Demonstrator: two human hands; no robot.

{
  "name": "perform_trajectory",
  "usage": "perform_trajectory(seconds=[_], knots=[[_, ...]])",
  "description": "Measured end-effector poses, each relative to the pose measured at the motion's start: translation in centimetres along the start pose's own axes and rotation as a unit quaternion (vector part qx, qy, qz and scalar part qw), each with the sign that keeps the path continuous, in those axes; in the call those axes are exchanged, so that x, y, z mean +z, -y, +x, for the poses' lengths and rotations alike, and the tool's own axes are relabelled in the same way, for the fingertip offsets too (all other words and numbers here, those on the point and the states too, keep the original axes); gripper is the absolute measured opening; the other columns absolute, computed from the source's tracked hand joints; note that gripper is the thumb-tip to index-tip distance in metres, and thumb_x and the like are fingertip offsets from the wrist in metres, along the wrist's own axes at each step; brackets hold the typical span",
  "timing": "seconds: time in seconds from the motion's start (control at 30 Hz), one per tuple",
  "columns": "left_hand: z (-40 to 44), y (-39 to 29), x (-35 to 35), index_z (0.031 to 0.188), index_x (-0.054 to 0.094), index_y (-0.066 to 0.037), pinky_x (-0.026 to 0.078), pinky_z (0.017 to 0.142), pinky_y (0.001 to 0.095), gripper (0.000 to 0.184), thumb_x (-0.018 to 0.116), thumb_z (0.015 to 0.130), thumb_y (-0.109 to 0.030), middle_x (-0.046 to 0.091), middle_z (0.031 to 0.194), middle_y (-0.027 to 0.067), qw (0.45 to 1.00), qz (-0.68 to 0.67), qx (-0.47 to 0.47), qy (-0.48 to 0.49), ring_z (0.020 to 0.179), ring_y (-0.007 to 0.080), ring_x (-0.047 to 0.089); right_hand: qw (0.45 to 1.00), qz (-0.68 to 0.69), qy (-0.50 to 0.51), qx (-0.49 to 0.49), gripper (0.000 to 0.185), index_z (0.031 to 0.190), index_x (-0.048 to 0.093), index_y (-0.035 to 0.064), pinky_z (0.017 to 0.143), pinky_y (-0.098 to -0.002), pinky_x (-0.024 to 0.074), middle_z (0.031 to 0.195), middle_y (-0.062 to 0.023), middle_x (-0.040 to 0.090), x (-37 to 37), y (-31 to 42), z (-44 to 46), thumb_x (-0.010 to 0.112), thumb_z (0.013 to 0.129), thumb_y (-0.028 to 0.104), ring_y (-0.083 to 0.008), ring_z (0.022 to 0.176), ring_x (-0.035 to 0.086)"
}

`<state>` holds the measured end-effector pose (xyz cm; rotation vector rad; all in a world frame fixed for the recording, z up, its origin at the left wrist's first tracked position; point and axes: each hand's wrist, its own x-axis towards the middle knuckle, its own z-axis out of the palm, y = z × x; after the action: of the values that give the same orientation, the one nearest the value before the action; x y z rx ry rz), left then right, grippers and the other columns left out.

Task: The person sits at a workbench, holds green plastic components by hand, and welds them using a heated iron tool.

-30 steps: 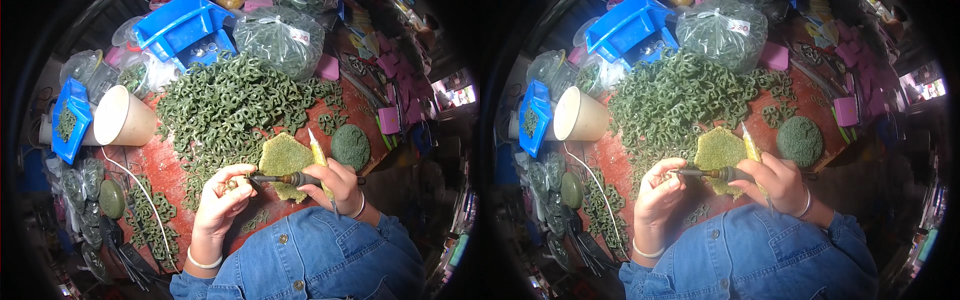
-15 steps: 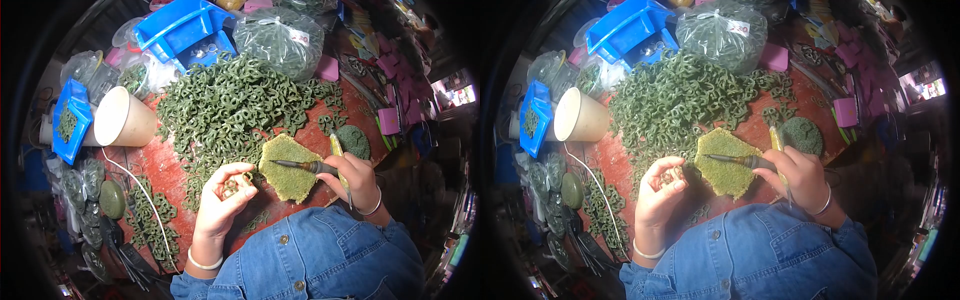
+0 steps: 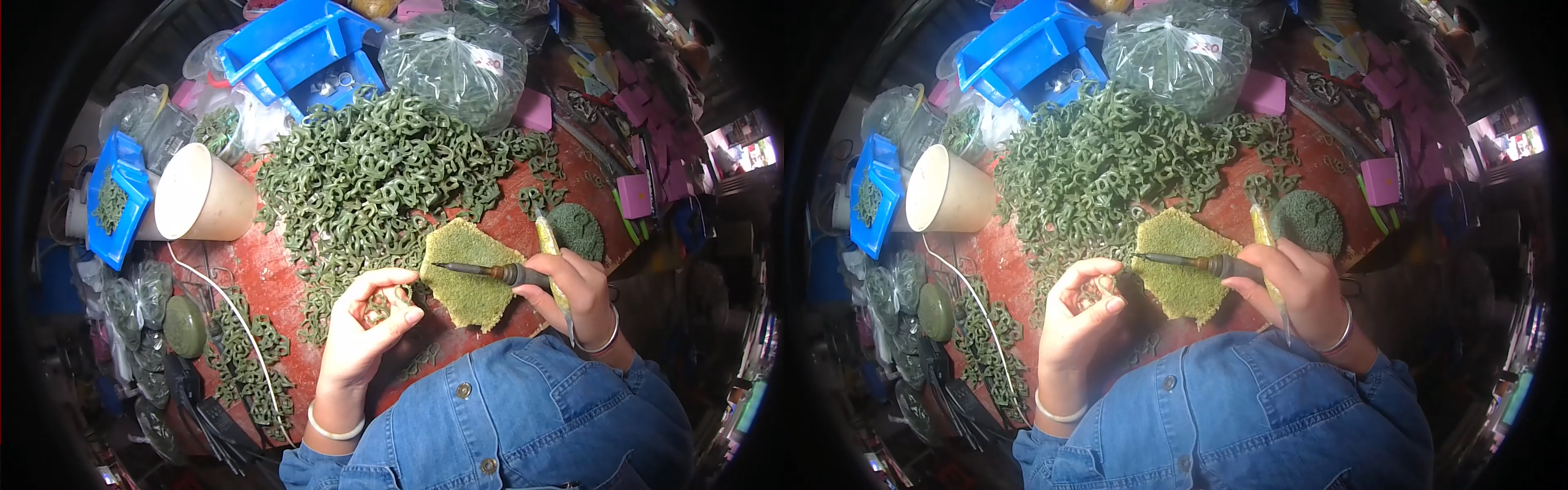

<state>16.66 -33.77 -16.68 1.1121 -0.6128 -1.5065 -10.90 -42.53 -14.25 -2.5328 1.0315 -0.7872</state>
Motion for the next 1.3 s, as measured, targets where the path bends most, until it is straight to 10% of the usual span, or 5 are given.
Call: perform_trajectory(seconds=[0.9,1.1,1.3], knots=[[-0.1,0.2,-0.2,0.121,0.067,-0.003,0.044,0.077,0.0204,0.043,0.083,0.082,-0.001,0.061,0.096,-0.0039,0.999,0.045,0.002,-0.001,0.085,0.0045,0.055,0.999,-0.027,0.021,0.007,0.03,0.1,0.069,0.0048,0.053,-0.0367,0.0517,0.077,-0.0089,0.062,0.1,-0.1,0.0,0.085,0.081,0.022,-0.0279,0.06,0.065],[0.1,0.3,-0.7,0.118,0.061,-0.004,0.032,0.048,0.0169,0.027,0.072,0.093,-0.001,0.062,0.091,-0.0012,0.997,-0.079,-0.011,0.015,0.06,0.0004,0.046,0.999,-0.036,0.031,0.009,0.031,0.1,0.069,0.0042,0.054,-0.0368,0.0519,0.077,-0.0091,0.062,0.0,-0.1,0.1,0.086,0.08,0.021,-0.028,0.06,0.065],[0.0,1.8,-0.5,0.101,0.064,-0.004,0.036,0.052,0.017,0.013,0.074,0.093,-0.005,0.062,0.083,-0.0029,0.994,0.079,0.01,-0.069,0.062,0.0005,0.048,0.999,-0.042,0.027,0.015,0.032,0.101,0.068,0.0033,0.054,-0.0369,0.0521,0.078,-0.0097,0.062,-0.5,-0.4,-0.1,0.086,0.081,0.021,-0.0282,0.06,0.065]])
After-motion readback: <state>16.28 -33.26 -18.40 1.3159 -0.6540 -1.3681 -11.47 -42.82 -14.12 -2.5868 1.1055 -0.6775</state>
